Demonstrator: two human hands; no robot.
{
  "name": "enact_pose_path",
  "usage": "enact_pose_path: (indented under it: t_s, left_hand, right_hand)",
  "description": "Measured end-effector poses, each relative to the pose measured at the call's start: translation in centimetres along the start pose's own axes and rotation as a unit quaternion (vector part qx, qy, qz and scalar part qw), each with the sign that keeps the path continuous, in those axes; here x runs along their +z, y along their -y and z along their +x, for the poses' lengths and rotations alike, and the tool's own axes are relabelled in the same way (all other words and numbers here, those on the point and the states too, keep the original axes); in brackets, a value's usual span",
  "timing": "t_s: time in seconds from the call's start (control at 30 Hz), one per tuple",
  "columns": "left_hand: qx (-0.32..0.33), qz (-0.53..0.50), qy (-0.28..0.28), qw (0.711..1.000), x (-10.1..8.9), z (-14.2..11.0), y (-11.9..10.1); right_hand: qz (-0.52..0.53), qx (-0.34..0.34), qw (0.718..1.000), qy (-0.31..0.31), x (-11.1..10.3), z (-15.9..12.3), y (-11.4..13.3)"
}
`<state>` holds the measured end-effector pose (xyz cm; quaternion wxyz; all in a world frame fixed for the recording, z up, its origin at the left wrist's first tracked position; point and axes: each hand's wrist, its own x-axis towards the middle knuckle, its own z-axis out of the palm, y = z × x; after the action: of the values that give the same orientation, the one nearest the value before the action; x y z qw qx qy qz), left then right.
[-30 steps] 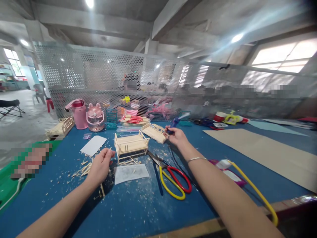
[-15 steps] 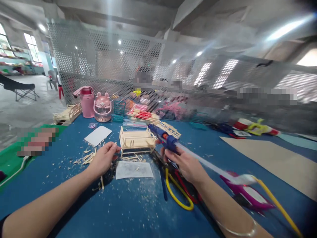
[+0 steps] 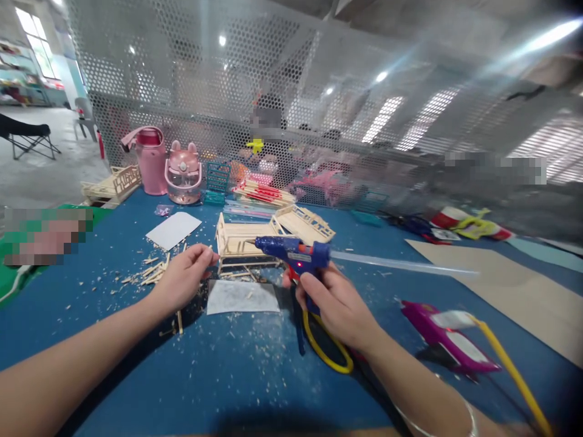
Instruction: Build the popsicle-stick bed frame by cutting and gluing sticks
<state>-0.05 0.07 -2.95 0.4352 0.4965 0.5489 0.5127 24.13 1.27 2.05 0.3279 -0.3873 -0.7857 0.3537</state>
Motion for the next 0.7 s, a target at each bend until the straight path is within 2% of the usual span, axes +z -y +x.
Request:
enact_pose_path:
  t_s: [0.7]
  left_hand:
    - [0.017,0.036,0.004,0.999,-0.16,-0.07,-0.33]
  right_hand:
    - [-0.108,-0.041,0.993,-0.039,0.36,0.44,-0.88]
